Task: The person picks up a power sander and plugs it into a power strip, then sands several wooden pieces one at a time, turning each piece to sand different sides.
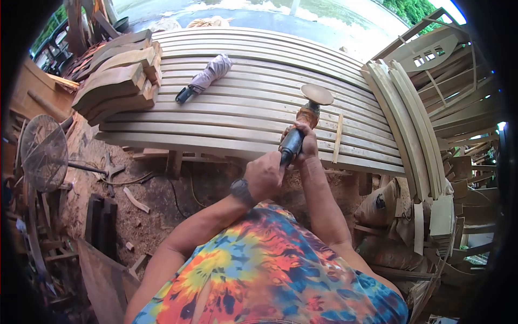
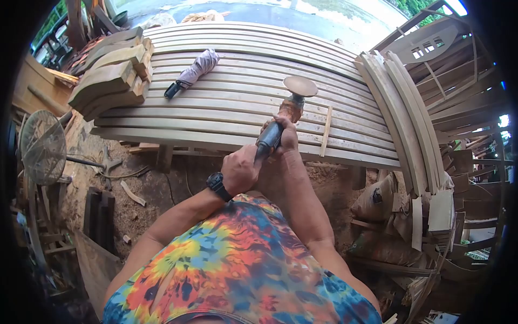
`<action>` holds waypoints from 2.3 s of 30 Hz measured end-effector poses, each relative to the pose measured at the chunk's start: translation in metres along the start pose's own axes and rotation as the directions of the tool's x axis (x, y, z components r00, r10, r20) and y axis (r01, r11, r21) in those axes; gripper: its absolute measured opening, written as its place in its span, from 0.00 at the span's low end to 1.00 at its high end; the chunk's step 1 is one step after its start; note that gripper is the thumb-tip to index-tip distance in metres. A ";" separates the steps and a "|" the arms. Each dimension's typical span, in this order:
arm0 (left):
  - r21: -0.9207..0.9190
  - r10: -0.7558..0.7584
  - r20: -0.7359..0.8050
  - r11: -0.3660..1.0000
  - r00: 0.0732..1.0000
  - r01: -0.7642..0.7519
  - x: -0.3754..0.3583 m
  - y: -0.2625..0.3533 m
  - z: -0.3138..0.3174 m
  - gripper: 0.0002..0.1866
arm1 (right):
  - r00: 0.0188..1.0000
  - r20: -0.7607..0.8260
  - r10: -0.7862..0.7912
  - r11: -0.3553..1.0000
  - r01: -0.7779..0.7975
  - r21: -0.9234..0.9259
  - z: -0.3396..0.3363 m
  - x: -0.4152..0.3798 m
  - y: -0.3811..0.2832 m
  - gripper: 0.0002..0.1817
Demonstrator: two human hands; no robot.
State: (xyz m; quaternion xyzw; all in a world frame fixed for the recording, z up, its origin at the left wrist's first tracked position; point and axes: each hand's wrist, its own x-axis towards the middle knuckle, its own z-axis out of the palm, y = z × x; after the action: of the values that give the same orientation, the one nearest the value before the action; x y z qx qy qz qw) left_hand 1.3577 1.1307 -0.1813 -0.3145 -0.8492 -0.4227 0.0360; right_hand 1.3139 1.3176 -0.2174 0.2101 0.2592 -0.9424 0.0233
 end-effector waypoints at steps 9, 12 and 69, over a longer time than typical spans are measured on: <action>-0.040 -0.113 0.111 0.992 0.987 0.118 0.003 0.004 0.008 0.10 | 0.991 -0.109 -0.075 0.996 0.068 -0.064 -0.013 0.001 -0.005 0.11; -0.178 -0.223 0.172 0.951 0.960 0.253 0.009 0.011 0.014 0.13 | 0.992 -0.109 -0.061 0.998 0.059 -0.028 -0.020 0.000 -0.012 0.12; 0.499 -0.668 -0.272 0.518 0.692 0.695 0.177 -0.279 -0.106 0.36 | 0.746 0.199 -0.635 -0.486 -0.185 -0.854 -0.213 -0.070 -0.211 0.58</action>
State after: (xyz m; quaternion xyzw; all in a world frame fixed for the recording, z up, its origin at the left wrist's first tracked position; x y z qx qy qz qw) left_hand 1.0369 1.0177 -0.2491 0.0790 -0.9871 -0.1376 -0.0216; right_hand 1.4269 1.6015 -0.2539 0.2421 0.9498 -0.1567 -0.1212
